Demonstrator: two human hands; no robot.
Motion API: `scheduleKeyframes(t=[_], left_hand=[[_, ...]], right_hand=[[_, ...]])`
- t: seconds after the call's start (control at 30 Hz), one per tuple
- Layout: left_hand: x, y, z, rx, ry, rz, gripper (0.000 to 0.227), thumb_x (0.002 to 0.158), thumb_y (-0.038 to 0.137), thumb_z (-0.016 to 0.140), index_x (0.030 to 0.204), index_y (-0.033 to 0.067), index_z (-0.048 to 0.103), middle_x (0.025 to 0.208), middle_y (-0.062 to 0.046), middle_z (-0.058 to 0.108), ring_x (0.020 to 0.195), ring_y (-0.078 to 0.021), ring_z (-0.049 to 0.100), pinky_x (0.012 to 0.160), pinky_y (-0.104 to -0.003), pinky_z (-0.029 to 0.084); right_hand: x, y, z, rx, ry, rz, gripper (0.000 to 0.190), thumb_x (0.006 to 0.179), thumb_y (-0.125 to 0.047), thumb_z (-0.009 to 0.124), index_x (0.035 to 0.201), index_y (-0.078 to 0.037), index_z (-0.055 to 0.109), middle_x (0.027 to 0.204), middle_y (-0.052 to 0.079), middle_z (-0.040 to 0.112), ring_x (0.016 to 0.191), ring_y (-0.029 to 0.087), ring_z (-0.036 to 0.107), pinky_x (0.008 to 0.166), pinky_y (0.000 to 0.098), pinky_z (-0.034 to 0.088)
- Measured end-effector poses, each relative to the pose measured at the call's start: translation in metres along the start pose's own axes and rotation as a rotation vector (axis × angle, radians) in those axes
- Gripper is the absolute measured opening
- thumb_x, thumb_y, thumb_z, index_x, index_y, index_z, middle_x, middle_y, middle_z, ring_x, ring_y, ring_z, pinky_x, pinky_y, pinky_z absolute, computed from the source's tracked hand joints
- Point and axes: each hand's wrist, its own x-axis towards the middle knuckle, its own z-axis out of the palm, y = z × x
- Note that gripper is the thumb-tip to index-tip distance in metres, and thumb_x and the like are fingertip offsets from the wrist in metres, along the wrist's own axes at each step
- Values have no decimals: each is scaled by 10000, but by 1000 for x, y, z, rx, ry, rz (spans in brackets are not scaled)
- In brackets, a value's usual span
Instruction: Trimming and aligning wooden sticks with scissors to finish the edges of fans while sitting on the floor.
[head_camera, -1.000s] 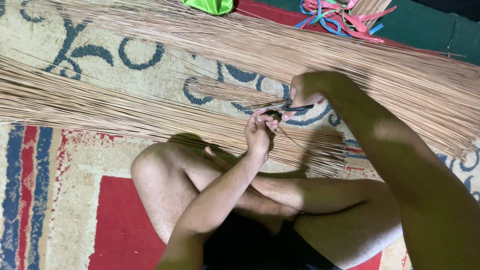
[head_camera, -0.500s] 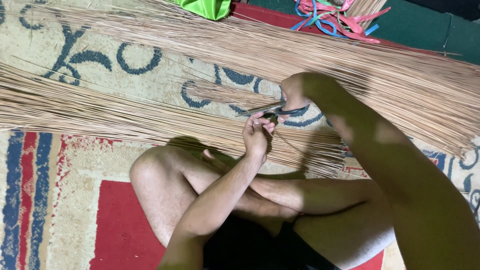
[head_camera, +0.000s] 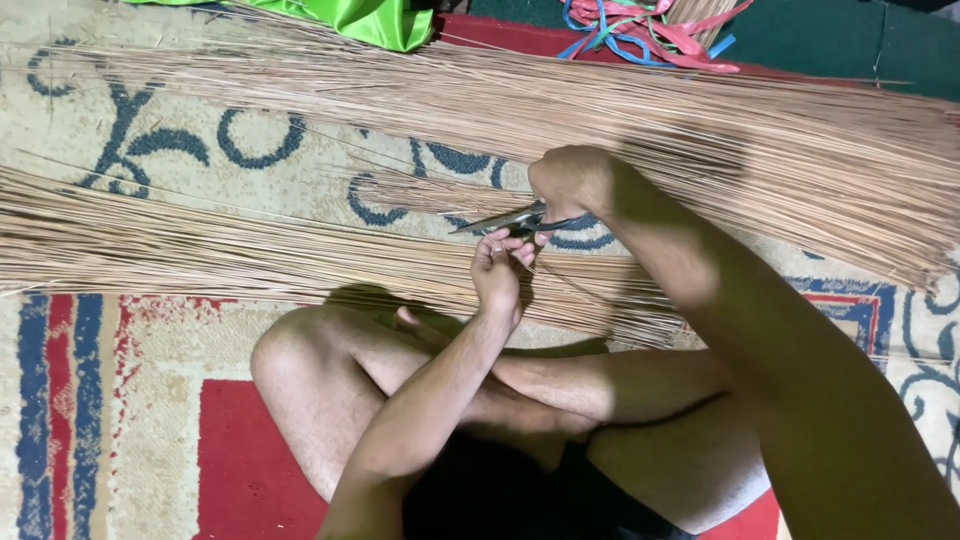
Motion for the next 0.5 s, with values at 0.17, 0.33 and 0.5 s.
scheduleKeyframes(t=[0.17, 0.33, 0.5], left_hand=[[-6, 13, 0, 31, -9, -16, 287, 1126, 118, 323, 1242, 58, 578, 959, -104, 700, 910, -208, 760, 868, -388, 654], [-5, 15, 1, 57, -17, -9, 280, 1131, 118, 321, 1241, 80, 577, 965, -83, 686, 931, -193, 749, 882, -364, 650], [-10, 18, 6, 90, -17, 14, 265, 1130, 119, 336, 1233, 79, 577, 956, -72, 690, 924, -182, 752, 871, -347, 654]], right_hand=[[16, 89, 68, 156, 120, -5, 285, 772, -326, 821, 760, -56, 728, 706, 102, 641, 719, 288, 590, 695, 414, 498], [-33, 144, 120, 312, 240, -13, 421, 763, -400, 861, 928, -18, 797, 947, 272, 758, 979, 474, 721, 877, 539, 575], [-14, 182, 183, 268, 305, 109, 234, 787, -232, 806, 922, -42, 795, 902, 215, 778, 966, 432, 746, 861, 517, 605]])
